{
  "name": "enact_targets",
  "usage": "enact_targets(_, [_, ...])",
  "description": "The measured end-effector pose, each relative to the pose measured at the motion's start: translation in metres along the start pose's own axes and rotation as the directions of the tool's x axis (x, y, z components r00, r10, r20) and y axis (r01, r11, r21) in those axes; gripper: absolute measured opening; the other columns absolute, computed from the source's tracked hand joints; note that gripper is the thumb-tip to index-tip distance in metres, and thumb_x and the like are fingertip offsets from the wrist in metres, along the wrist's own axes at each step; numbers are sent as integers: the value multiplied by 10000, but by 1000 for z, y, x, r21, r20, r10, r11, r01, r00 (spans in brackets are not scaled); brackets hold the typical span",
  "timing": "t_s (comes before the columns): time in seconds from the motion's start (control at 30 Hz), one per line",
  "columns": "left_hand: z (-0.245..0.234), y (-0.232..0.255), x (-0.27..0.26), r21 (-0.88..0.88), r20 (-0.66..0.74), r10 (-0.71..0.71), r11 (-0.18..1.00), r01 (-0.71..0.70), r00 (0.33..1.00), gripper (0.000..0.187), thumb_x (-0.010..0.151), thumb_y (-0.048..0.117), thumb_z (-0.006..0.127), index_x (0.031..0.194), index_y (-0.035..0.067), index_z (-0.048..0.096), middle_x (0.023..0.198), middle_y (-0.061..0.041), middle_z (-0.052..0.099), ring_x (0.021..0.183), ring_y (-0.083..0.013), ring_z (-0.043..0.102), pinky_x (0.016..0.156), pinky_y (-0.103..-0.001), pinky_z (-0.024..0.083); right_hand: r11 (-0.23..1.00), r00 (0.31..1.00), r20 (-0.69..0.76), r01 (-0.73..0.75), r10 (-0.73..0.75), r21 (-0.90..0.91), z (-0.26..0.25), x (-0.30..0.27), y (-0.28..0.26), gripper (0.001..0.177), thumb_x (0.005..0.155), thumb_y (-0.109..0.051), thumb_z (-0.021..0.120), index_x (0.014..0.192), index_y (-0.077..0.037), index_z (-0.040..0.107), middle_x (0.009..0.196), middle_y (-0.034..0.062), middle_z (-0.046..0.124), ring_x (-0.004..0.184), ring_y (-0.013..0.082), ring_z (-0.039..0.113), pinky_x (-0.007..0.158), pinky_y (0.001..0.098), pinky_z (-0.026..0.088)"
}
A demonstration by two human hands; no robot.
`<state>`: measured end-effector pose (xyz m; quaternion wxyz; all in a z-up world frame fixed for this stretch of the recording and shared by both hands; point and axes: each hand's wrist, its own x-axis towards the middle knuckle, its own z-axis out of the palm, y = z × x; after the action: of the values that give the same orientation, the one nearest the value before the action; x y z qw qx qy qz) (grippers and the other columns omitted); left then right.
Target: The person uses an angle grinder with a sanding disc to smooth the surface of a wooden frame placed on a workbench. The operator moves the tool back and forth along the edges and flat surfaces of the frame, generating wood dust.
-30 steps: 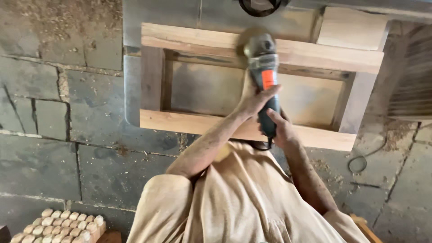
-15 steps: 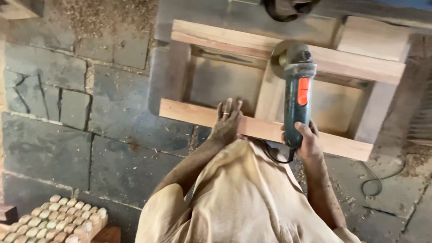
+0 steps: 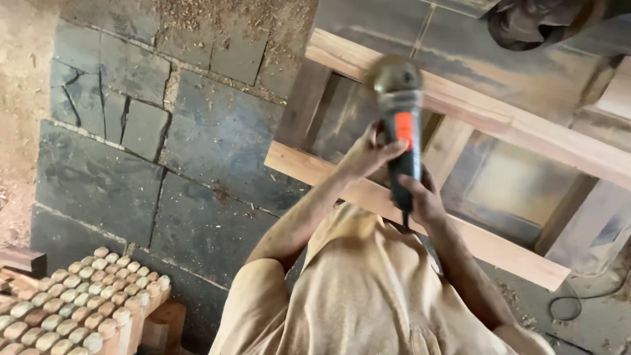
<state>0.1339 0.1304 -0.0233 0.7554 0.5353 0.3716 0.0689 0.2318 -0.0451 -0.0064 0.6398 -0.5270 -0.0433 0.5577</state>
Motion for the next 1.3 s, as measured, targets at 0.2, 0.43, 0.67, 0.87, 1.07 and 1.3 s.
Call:
enact_targets(0.2, [-54, 48, 42, -191, -344, 181, 947, -257, 921, 613, 738, 304, 875, 1181, 94, 506, 969, -37, 641, 820, -135, 665, 698, -301, 593, 997, 992, 125, -14, 24, -77, 76, 75, 4, 554, 925, -235, 719, 1391, -42, 491, 1041, 100, 619, 709, 157, 646, 532, 301, 549])
enact_targets(0.43, [-24, 66, 45, -214, -161, 226, 942, -258, 961, 621, 791, 353, 882, 1153, -60, 592, 967, -117, 627, 797, -195, 638, 695, -347, 572, 999, 999, 34, -29, 31, -40, 69, 59, -16, 482, 940, -273, 674, 1340, -73, 495, 946, 82, 619, 632, 166, 627, 496, 316, 539])
enact_targets(0.67, [74, 39, 44, -85, -78, 142, 985, -149, 987, 755, 723, 369, 902, 1240, -8, 501, 1060, -92, 656, 896, -161, 676, 776, -321, 606, 997, 993, -105, -56, 61, 47, -4, 0, -25, 538, 910, -294, 653, 1381, -119, 462, 893, 118, 646, 637, 192, 667, 506, 315, 551])
enact_targets(0.87, [152, 12, 47, -74, 24, 108, 992, -106, 994, 750, 719, 353, 904, 1245, 7, 497, 1051, -96, 648, 892, -172, 669, 775, -336, 606, 996, 982, -187, 26, -9, 87, -68, -41, -22, 565, 917, -298, 678, 1392, -71, 474, 919, 108, 633, 644, 193, 646, 514, 327, 550])
enact_targets(1.07, [235, -10, 52, -10, 122, 87, 996, -86, 989, 737, 740, 330, 916, 1261, 36, 487, 1052, -70, 628, 887, -162, 637, 767, -335, 597, 979, 960, -272, 120, -71, 165, -127, -83, -25, 577, 921, -311, 677, 1400, -62, 474, 998, 103, 636, 679, 189, 670, 542, 335, 578])
enact_targets(1.3, [317, -19, 49, -52, 290, 81, 996, -69, 954, 690, 740, 320, 913, 1232, 41, 517, 1027, -53, 633, 859, -145, 641, 744, -321, 600, 943, 924, -370, 206, -100, 261, -185, -120, -32, 531, 942, -288, 671, 1389, -71, 485, 1009, 89, 640, 686, 161, 646, 524, 324, 561])
